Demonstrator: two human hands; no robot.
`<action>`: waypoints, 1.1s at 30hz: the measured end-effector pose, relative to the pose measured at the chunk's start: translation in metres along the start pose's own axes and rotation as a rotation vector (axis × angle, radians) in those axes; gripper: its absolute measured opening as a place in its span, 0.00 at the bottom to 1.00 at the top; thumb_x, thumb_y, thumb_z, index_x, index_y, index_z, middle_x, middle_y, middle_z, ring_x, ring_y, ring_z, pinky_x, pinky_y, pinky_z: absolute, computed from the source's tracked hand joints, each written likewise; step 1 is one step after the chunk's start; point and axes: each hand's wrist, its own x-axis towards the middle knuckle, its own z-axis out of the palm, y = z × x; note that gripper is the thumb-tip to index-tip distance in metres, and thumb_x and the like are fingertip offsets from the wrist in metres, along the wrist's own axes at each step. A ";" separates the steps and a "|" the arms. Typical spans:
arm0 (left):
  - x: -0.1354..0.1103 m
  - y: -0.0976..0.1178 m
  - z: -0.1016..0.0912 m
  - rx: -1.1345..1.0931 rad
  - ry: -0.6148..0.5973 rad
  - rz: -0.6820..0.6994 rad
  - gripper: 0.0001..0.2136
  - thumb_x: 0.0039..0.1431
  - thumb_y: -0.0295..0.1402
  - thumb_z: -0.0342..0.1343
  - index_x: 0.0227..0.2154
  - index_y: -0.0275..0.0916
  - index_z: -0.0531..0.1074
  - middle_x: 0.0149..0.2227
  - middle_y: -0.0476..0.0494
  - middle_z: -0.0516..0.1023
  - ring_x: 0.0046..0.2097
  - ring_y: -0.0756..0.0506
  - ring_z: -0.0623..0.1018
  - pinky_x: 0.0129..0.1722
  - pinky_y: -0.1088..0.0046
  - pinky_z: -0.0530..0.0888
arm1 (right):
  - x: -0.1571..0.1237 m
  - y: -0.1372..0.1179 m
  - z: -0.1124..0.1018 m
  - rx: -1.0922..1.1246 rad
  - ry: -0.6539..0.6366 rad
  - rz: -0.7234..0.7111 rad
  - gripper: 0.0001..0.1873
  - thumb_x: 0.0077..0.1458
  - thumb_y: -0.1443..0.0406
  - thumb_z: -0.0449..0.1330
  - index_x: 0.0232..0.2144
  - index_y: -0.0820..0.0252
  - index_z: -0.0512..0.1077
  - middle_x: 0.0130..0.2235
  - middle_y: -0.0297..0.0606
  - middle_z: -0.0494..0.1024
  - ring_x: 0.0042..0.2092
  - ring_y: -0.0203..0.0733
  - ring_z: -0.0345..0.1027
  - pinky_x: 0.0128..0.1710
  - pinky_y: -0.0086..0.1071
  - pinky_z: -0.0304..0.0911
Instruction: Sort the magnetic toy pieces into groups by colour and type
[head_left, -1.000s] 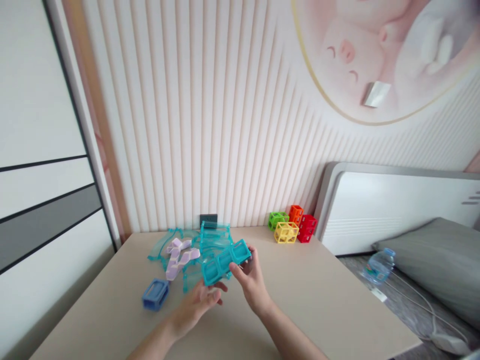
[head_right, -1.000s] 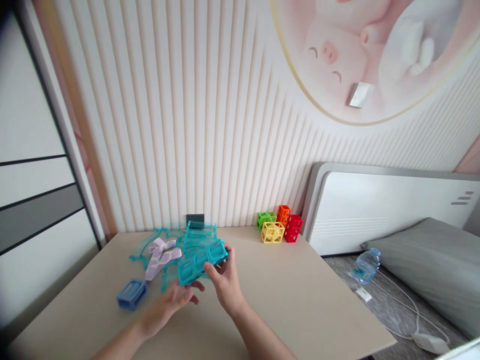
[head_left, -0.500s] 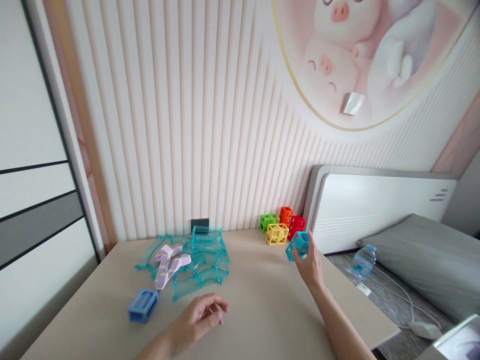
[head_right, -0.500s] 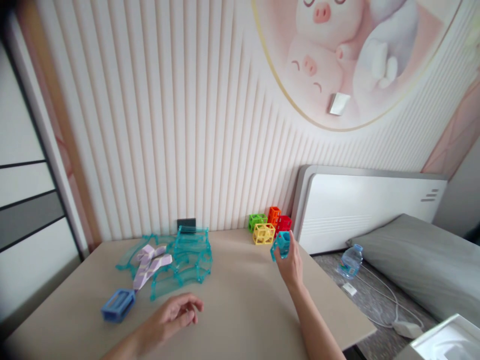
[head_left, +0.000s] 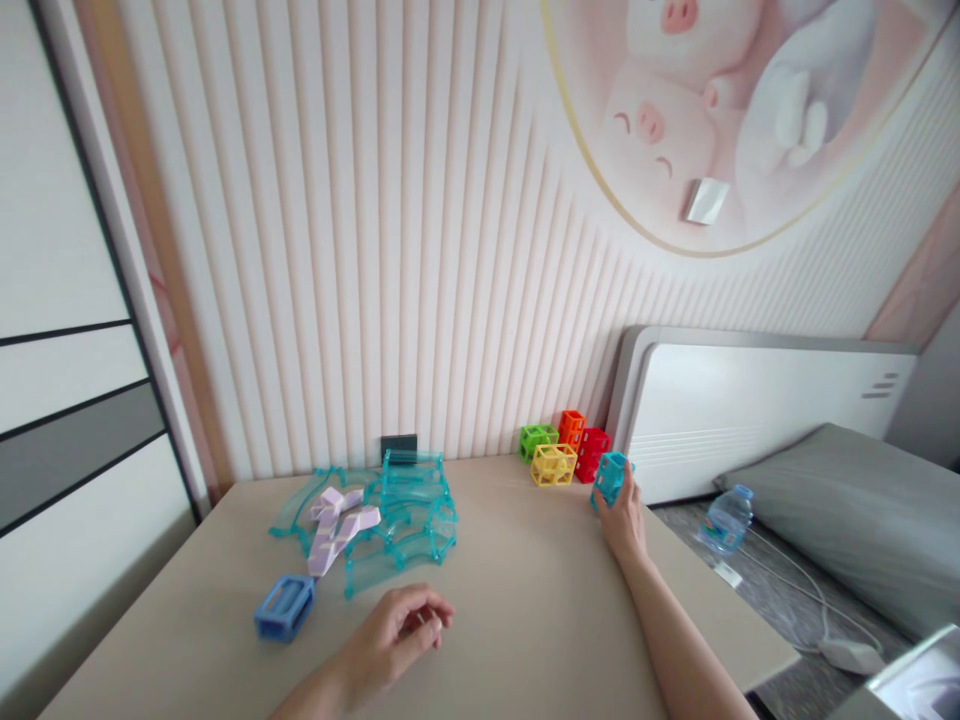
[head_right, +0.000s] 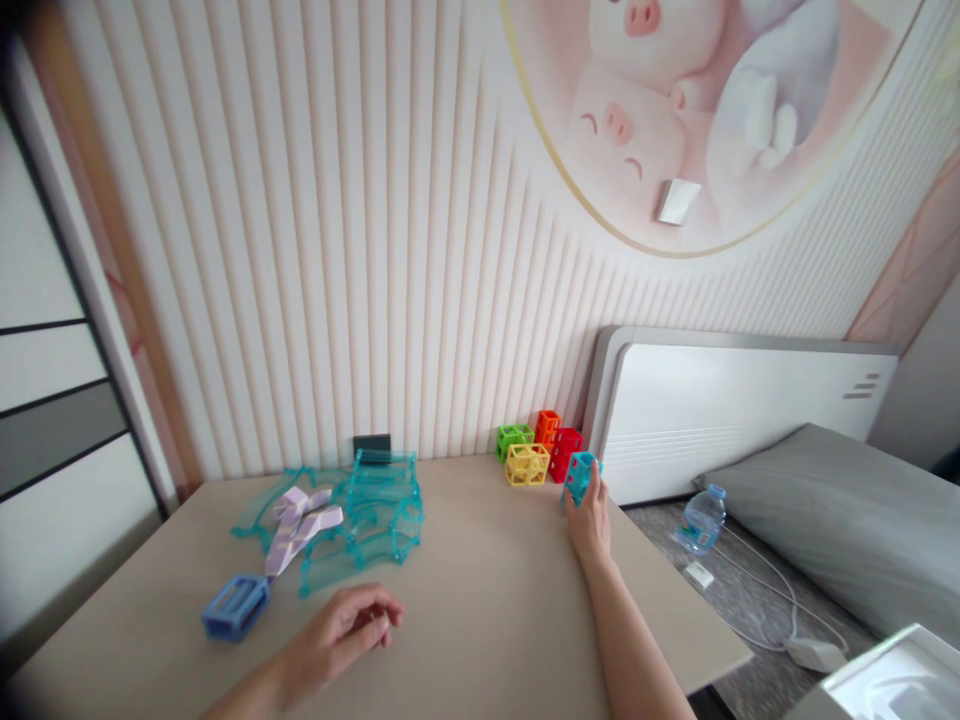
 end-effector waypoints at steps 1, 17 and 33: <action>0.000 0.001 0.000 0.015 0.006 0.003 0.16 0.65 0.47 0.54 0.43 0.41 0.77 0.41 0.42 0.79 0.40 0.44 0.78 0.41 0.70 0.75 | 0.003 0.003 0.001 -0.001 0.007 0.008 0.44 0.59 0.50 0.52 0.72 0.56 0.43 0.63 0.55 0.64 0.55 0.62 0.71 0.48 0.49 0.69; 0.003 -0.003 0.000 -0.011 0.017 -0.007 0.16 0.64 0.47 0.55 0.42 0.39 0.77 0.40 0.41 0.80 0.40 0.44 0.78 0.41 0.68 0.75 | 0.014 0.012 0.003 -0.022 0.016 0.043 0.44 0.60 0.49 0.52 0.72 0.56 0.43 0.63 0.56 0.65 0.56 0.64 0.70 0.47 0.48 0.69; 0.000 0.004 -0.002 0.000 -0.018 0.005 0.17 0.64 0.48 0.54 0.43 0.41 0.77 0.41 0.43 0.81 0.40 0.44 0.79 0.41 0.71 0.74 | 0.013 0.010 -0.002 -0.019 0.016 0.074 0.45 0.58 0.49 0.52 0.72 0.57 0.44 0.61 0.58 0.67 0.52 0.66 0.72 0.44 0.51 0.69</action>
